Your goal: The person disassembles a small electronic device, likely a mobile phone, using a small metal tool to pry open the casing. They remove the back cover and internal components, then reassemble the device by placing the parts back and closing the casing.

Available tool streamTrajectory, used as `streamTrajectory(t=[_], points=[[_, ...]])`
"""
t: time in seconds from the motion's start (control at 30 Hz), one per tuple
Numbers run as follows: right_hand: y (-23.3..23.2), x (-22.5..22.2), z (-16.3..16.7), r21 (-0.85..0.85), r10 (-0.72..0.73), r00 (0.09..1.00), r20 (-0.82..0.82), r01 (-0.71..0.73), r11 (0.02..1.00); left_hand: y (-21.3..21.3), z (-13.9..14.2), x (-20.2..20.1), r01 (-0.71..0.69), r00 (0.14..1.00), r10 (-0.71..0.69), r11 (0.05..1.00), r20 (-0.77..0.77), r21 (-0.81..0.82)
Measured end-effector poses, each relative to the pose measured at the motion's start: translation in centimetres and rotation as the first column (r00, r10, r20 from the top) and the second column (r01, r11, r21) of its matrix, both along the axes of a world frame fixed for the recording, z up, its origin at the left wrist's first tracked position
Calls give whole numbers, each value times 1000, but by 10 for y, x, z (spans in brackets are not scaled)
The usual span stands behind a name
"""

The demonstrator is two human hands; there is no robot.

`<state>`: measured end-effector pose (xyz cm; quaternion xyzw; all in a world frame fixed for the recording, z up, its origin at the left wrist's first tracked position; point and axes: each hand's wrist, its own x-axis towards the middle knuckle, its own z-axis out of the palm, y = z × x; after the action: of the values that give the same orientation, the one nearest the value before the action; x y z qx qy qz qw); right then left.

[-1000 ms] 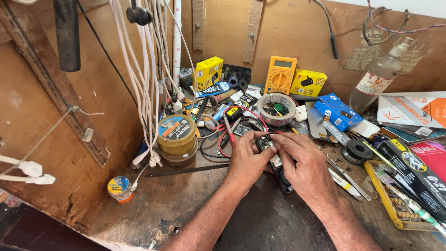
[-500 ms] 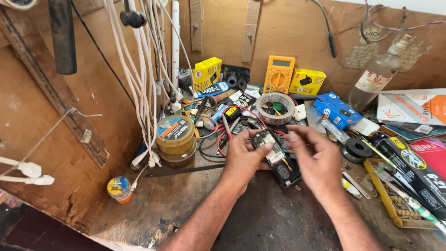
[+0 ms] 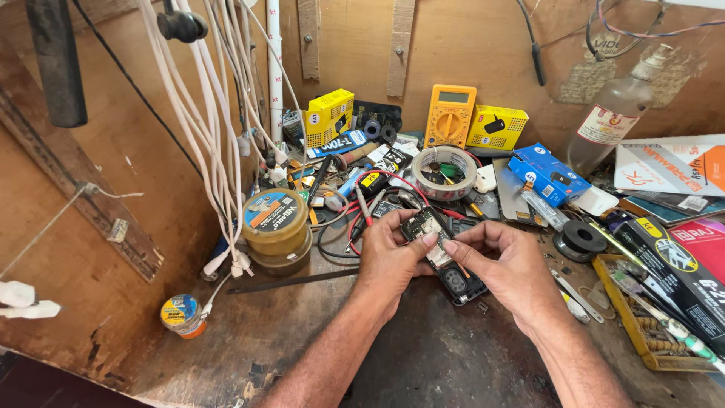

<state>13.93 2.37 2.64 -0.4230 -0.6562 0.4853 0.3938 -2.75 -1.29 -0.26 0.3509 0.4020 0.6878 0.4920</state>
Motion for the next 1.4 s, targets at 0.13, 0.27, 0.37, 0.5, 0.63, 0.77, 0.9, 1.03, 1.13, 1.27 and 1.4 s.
streamTrajectory(t=[0.13, 0.27, 0.37, 0.5, 0.63, 0.77, 0.9, 1.03, 1.13, 1.27, 1.4], points=[[0, 2, 4, -68, -34, 999, 13, 35, 997, -3, 3, -1, -9, 1000, 9, 1000, -15, -29], [0, 3, 6, -110, -23, 1000, 1, 23, 994, -5, 5, 0, 21, 1000, -21, 999, -20, -28], [0, 4, 6, -119, -15, 1000, -18, 13, 993, -6, 5, 3, 54, 998, -54, 998, -12, -10], [1, 4, 5, -118, -16, 1000, 8, 17, 993, -8, 5, 5, 66, 998, -66, 998, -16, 2], [1, 3, 4, -116, 12, 999, -44, -17, 993, -8, 5, 5, 34, 998, -33, 999, -62, 14], [1, 1, 4, -104, 6, 999, -40, -10, 994, -5, 3, 6, -13, 999, 14, 1000, -35, 18], [0, -3, 4, -64, -19, 1000, 15, 20, 998, -1, -1, 8, -74, 996, 75, 997, -41, 22], [-1, -3, 4, -61, -3, 1000, 17, 4, 998, 1, -3, 9, -119, 991, 123, 990, -50, 69], [0, -2, 5, -81, 16, 1000, -13, -17, 997, 0, -1, 10, -128, 989, 130, 991, -71, 42], [-1, 6, 10, -123, 12, 999, -51, -19, 992, -1, 2, 8, -29, 1000, 28, 994, -9, -106], [0, 6, 13, -78, -30, 1000, -6, 30, 996, -1, -3, 4, 7, 990, -7, 1000, -141, -4]])
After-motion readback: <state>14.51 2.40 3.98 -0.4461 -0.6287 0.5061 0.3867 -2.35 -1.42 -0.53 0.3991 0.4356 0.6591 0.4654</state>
